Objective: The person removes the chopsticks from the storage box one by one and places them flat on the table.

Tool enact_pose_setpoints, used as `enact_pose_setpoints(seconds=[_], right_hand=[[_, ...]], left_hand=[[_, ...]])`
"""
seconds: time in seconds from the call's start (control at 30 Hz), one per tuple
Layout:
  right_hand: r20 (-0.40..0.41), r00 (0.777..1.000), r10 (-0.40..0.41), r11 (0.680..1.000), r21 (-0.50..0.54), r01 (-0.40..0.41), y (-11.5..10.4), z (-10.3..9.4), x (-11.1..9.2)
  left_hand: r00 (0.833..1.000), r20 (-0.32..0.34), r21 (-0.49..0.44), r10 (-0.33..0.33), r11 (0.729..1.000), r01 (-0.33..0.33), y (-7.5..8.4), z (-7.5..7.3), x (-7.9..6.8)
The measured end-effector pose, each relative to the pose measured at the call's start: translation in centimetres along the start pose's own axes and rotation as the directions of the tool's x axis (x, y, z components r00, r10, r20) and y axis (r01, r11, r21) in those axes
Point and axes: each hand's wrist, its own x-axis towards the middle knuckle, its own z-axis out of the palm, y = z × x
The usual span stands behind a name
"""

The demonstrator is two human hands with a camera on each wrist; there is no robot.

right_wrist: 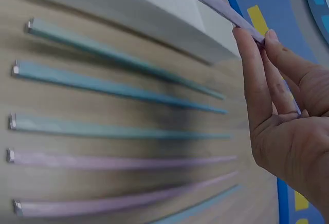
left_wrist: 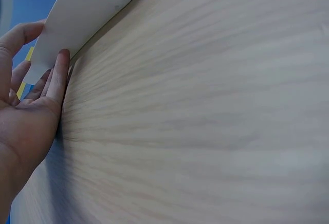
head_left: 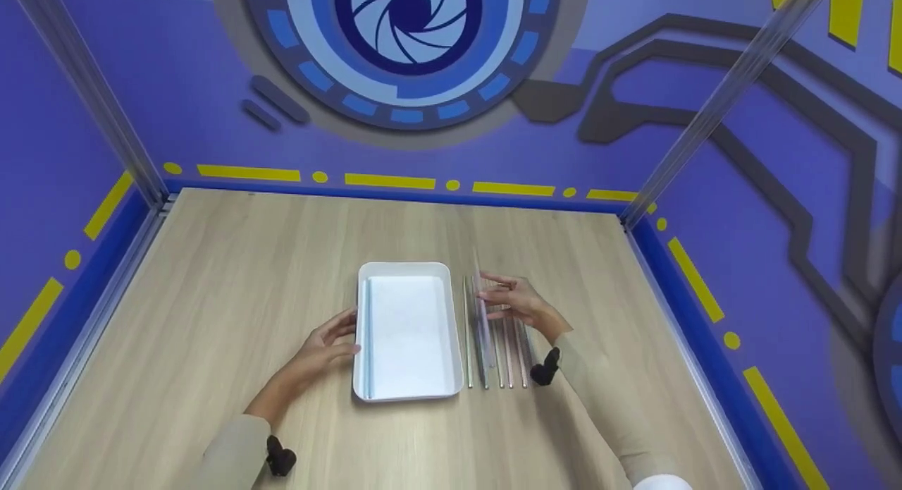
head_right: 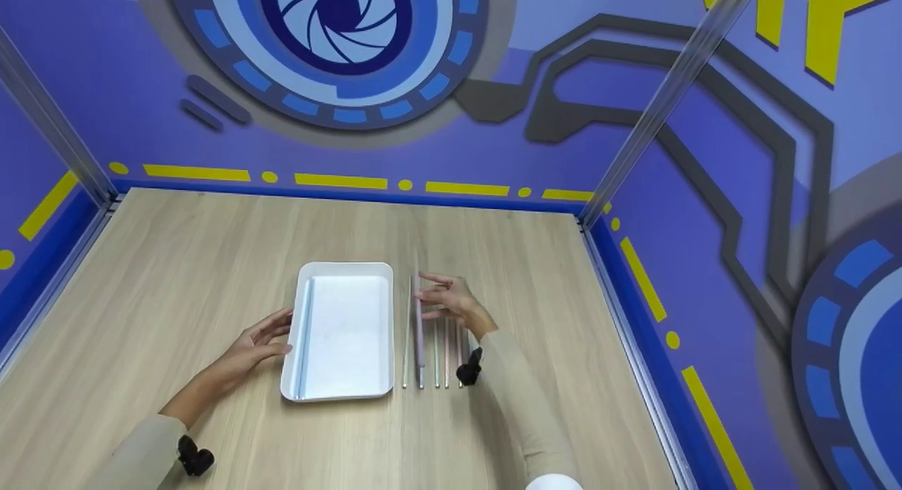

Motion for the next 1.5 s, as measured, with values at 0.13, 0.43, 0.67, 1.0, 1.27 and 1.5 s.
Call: enact_pose_setpoints(seconds=[0.13,0.43,0.67,1.0,1.27,1.5], right_hand=[[-0.043,0.999,-0.005,1.000,0.003,0.005,1.0,-3.3,-0.5],[-0.148,0.988,0.041,0.999,-0.003,-0.042,2.9,-8.1,-1.9],[-0.136,0.988,0.071,0.995,-0.066,-0.081,4.7,-9.7,-2.5],[-0.189,0.975,0.115,0.989,-0.072,-0.131,5.9,-11.0,-3.9],[-0.170,0.981,0.093,0.989,-0.101,-0.112,5.7,-10.9,-4.3],[-0.170,0.984,0.057,0.986,-0.145,-0.082,5.7,-10.5,-4.1]], left_hand=[[1.000,-0.004,-0.001,0.004,1.000,-0.004,0.0,0.1,0.1],[1.000,0.003,-0.008,-0.019,1.000,0.019,0.1,0.2,0.2],[0.998,-0.043,-0.018,-0.038,0.999,0.038,-0.1,-0.3,-0.4],[1.000,-0.008,-0.020,-0.003,1.000,0.003,0.0,0.1,0.0],[1.000,0.015,-0.023,0.004,1.000,-0.003,-0.1,0.2,0.1],[1.000,0.017,-0.019,0.005,1.000,-0.005,0.1,0.0,0.2]])
